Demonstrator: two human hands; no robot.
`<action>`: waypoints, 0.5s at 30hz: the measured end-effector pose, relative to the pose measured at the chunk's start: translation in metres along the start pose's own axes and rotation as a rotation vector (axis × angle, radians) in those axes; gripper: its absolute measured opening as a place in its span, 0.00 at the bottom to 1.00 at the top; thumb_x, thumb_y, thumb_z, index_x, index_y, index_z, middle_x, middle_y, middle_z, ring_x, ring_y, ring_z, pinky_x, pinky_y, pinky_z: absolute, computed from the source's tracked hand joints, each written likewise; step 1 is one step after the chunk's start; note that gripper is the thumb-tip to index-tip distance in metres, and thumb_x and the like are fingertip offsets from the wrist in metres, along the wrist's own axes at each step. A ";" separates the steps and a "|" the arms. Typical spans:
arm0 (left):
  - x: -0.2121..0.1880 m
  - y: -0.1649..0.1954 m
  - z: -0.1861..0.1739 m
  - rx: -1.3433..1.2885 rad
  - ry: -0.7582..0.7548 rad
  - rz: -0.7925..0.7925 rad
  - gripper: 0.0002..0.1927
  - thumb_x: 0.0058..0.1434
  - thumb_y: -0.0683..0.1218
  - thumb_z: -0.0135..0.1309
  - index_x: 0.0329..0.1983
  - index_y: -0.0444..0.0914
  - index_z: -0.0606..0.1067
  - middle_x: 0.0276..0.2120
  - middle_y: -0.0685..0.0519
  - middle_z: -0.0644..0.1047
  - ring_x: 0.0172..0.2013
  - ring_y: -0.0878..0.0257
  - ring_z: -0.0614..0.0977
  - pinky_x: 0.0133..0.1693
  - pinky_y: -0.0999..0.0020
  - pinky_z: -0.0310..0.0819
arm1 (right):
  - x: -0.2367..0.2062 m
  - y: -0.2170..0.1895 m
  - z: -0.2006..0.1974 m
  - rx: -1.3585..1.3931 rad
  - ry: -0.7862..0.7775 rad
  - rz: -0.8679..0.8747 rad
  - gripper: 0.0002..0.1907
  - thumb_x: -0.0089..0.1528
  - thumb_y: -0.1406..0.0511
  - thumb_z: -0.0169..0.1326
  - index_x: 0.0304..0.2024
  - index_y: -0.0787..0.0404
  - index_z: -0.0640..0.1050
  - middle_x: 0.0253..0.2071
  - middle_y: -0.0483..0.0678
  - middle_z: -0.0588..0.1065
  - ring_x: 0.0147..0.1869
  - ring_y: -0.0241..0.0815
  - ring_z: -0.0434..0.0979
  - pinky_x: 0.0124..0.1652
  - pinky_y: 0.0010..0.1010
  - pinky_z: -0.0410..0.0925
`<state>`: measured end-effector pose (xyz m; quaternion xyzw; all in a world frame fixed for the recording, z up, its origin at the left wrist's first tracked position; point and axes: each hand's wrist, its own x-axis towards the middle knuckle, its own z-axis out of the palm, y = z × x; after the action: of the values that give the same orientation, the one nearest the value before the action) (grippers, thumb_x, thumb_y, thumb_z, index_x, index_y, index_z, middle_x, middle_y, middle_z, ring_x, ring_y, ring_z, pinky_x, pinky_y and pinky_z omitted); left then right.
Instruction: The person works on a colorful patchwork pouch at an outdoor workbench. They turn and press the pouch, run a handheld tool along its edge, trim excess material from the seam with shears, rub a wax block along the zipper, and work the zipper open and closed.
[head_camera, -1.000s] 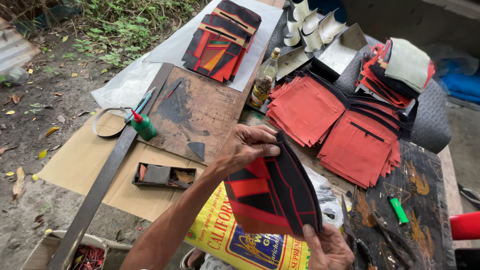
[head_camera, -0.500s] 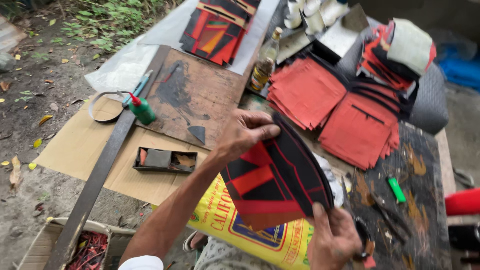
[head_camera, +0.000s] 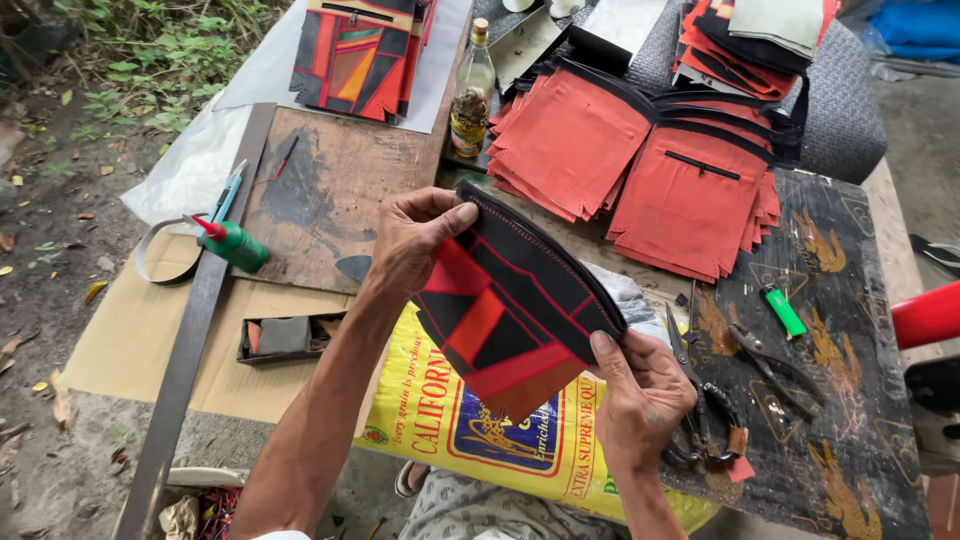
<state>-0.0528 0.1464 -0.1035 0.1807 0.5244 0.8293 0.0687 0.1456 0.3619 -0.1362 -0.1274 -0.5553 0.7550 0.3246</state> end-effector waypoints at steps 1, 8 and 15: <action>0.000 0.000 0.002 -0.012 -0.005 0.011 0.06 0.59 0.38 0.65 0.39 0.31 0.82 0.34 0.52 0.84 0.34 0.67 0.83 0.42 0.71 0.80 | 0.000 0.006 -0.004 0.019 0.015 0.001 0.09 0.62 0.77 0.61 0.44 0.74 0.78 0.37 0.52 0.80 0.36 0.34 0.80 0.39 0.24 0.74; 0.005 0.015 0.022 0.063 -0.046 0.113 0.11 0.57 0.36 0.67 0.43 0.32 0.82 0.38 0.52 0.84 0.40 0.67 0.83 0.48 0.69 0.80 | -0.010 0.043 -0.018 0.028 0.065 -0.220 0.10 0.64 0.78 0.61 0.46 0.72 0.75 0.42 0.56 0.80 0.44 0.36 0.80 0.49 0.26 0.73; 0.023 0.016 0.028 0.055 -0.053 0.075 0.11 0.55 0.35 0.68 0.41 0.33 0.80 0.37 0.51 0.83 0.39 0.66 0.84 0.47 0.70 0.82 | -0.003 0.061 -0.017 0.152 0.079 -0.109 0.09 0.63 0.79 0.57 0.45 0.71 0.74 0.43 0.61 0.79 0.44 0.44 0.83 0.44 0.35 0.78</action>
<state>-0.0622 0.1696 -0.0729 0.2238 0.5378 0.8115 0.0463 0.1358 0.3619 -0.1991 -0.1016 -0.4892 0.7706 0.3957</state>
